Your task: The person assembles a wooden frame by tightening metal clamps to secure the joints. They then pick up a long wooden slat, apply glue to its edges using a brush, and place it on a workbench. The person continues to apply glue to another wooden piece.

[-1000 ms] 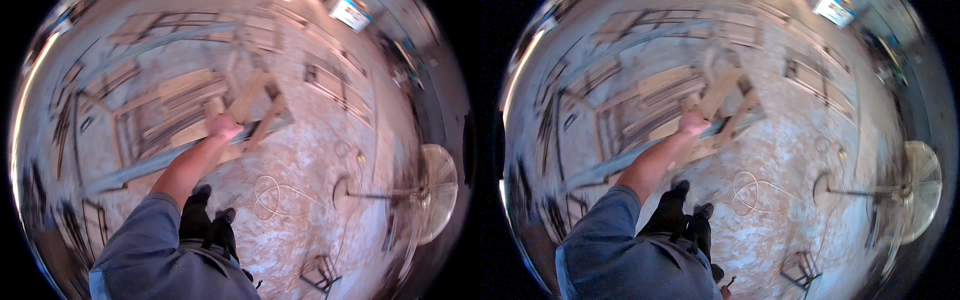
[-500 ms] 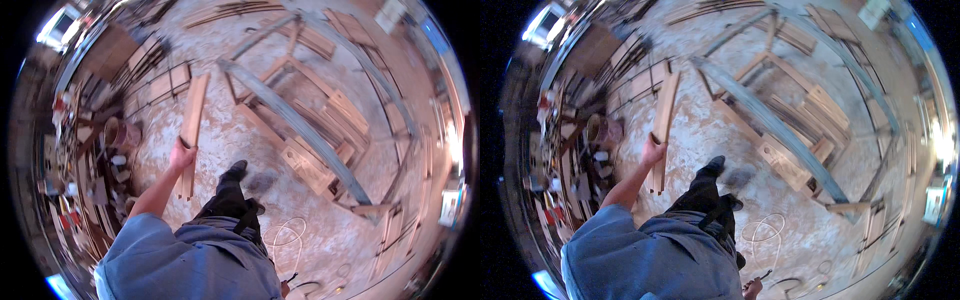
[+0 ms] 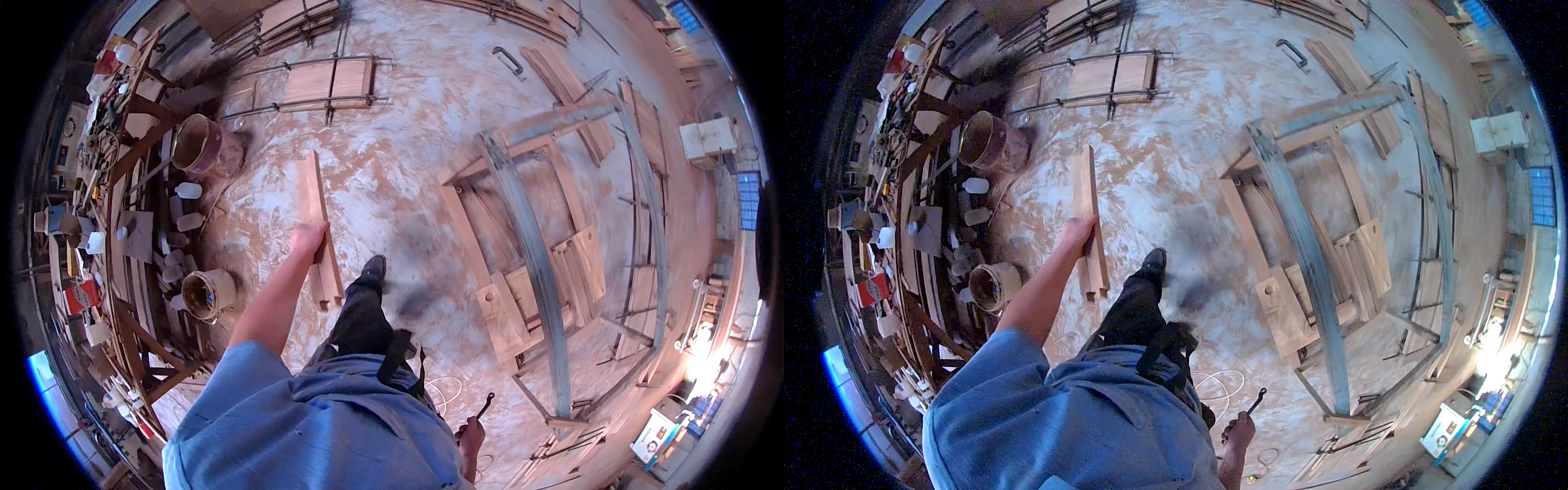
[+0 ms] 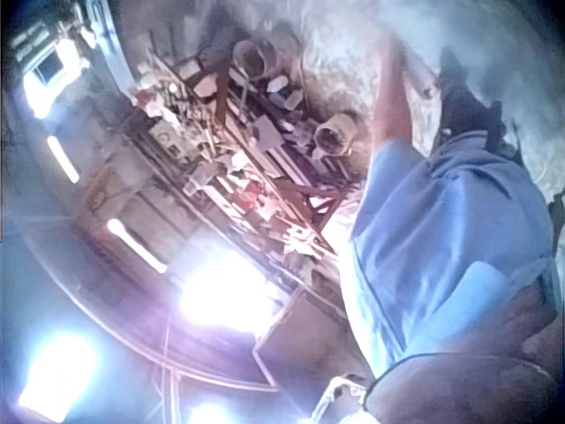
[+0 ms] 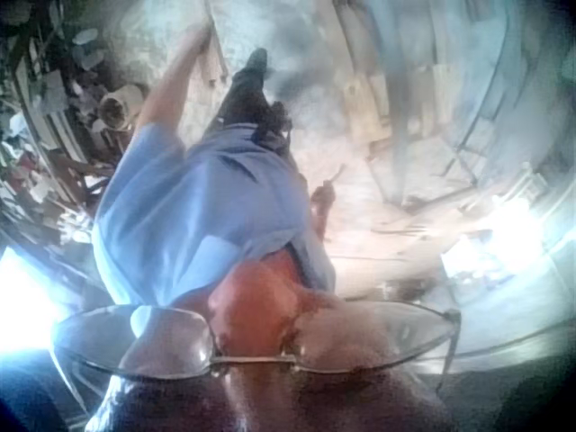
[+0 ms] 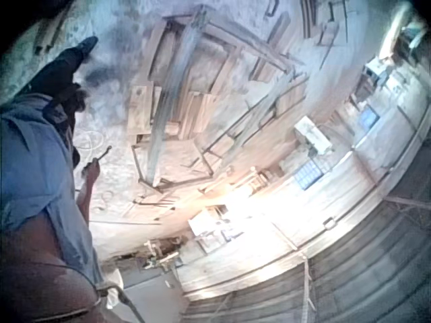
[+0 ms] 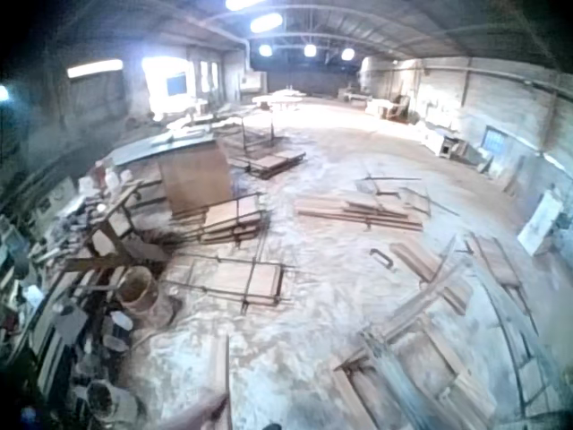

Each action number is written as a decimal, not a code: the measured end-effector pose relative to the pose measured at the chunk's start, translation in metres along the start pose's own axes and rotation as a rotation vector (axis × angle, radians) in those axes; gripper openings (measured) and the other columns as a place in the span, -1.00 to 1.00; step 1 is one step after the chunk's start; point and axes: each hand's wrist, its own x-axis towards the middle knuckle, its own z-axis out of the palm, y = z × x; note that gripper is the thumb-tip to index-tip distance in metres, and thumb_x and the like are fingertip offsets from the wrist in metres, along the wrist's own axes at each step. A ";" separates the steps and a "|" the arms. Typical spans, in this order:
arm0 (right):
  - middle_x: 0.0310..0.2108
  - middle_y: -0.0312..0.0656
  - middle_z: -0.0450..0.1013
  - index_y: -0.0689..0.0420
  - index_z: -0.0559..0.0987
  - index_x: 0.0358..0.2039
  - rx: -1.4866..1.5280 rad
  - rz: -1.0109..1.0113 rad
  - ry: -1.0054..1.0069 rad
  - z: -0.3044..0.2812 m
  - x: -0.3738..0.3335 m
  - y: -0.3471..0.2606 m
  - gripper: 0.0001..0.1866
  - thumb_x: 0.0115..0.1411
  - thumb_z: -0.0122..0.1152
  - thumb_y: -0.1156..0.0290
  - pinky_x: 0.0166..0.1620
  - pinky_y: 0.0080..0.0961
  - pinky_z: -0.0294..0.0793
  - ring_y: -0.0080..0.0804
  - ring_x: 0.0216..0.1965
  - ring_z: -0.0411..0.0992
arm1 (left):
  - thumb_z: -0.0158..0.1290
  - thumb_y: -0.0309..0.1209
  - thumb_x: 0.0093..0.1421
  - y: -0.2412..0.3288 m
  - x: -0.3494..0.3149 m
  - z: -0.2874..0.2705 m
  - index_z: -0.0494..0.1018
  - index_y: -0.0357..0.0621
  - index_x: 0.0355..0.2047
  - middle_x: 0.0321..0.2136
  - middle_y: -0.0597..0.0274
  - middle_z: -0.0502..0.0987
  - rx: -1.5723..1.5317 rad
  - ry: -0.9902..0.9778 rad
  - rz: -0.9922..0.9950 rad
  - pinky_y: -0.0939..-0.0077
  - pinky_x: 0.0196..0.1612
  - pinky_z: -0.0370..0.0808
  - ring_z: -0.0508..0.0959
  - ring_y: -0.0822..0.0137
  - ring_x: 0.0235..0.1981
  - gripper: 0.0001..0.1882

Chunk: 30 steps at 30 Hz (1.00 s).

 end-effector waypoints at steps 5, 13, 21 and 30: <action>-0.75 -0.33 0.18 0.09 0.31 -0.49 -0.149 -0.019 -0.049 0.055 -0.014 -0.050 -0.73 0.23 -0.01 0.18 -0.81 -0.49 0.09 -0.52 -0.85 0.15 | 0.19 -0.07 -0.06 0.098 0.017 -0.015 0.52 -0.37 -0.38 -0.44 0.04 0.56 -0.122 -0.127 -0.190 0.21 -0.41 0.51 0.57 0.20 -0.47 -0.49; -0.77 -0.34 0.22 0.09 0.34 -0.54 -0.237 -0.152 -0.041 0.101 -0.032 -0.136 -0.71 0.21 0.14 0.24 -0.80 -0.54 0.11 -0.55 -0.85 0.18 | 0.16 -0.18 -0.06 0.153 -0.021 -0.016 0.41 -0.48 -0.14 -0.26 -0.24 0.57 -0.262 -0.139 0.125 0.21 -0.11 0.50 0.60 -0.03 -0.19 -0.40; -0.57 -0.32 0.45 0.21 0.58 -0.46 -0.378 -0.730 -0.182 0.198 -0.038 -0.266 -0.71 0.26 0.06 0.27 -0.44 -0.59 0.36 -0.60 -0.54 0.35 | 0.19 -0.23 -0.01 0.253 -0.154 0.018 0.15 -0.41 0.13 -0.10 -0.26 0.47 -0.409 -0.282 0.490 0.25 0.04 0.41 0.51 -0.03 -0.05 -0.21; -0.24 0.02 0.53 0.08 0.44 0.11 -0.337 -1.118 -0.256 0.220 -0.008 -0.315 -0.56 0.23 0.15 0.28 -0.13 -0.36 0.47 -0.19 -0.21 0.54 | 0.23 -0.27 -0.02 0.308 -0.256 0.097 0.12 -0.40 0.16 -0.08 -0.18 0.47 -0.340 -0.379 0.634 0.28 0.00 0.44 0.52 0.02 -0.08 -0.18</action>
